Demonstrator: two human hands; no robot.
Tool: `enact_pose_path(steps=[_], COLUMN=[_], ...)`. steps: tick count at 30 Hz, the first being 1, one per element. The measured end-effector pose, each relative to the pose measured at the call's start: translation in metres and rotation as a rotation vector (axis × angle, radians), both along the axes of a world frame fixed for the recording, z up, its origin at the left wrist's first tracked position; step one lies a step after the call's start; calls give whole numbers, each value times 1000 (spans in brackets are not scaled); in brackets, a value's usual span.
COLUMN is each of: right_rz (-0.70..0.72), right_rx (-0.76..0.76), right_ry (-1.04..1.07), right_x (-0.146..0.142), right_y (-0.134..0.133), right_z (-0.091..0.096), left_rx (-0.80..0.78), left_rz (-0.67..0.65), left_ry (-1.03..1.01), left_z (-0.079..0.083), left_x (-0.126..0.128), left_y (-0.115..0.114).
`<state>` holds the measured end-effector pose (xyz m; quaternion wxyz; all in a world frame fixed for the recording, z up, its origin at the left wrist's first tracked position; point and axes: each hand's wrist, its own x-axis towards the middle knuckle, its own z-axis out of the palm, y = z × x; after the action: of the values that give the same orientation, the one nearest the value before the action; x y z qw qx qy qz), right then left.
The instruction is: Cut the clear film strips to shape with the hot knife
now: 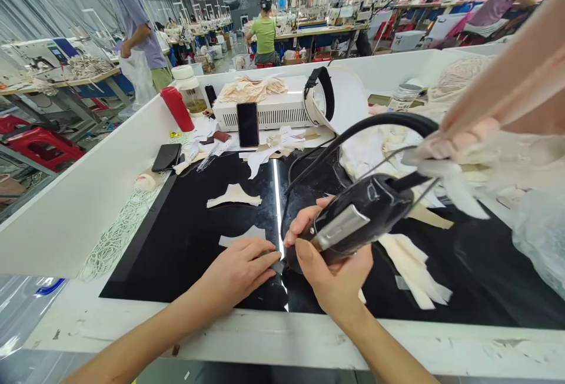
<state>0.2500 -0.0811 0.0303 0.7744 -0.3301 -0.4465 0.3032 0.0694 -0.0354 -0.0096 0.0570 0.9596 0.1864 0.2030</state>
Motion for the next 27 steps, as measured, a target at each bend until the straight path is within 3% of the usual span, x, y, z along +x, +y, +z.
enact_pose_path(steps=[10,27], right_rz=[-11,-19], right_rx=[-3,-57], right_ry=[34,5], right_x=[-4,-8], right_y=[1,-1], right_z=[2,2], left_rx=[-62,-91], left_rz=[2,-4], left_ry=[-53,-45], left_z=[-10,-10], left_x=[-2,-3], left_y=[0,0])
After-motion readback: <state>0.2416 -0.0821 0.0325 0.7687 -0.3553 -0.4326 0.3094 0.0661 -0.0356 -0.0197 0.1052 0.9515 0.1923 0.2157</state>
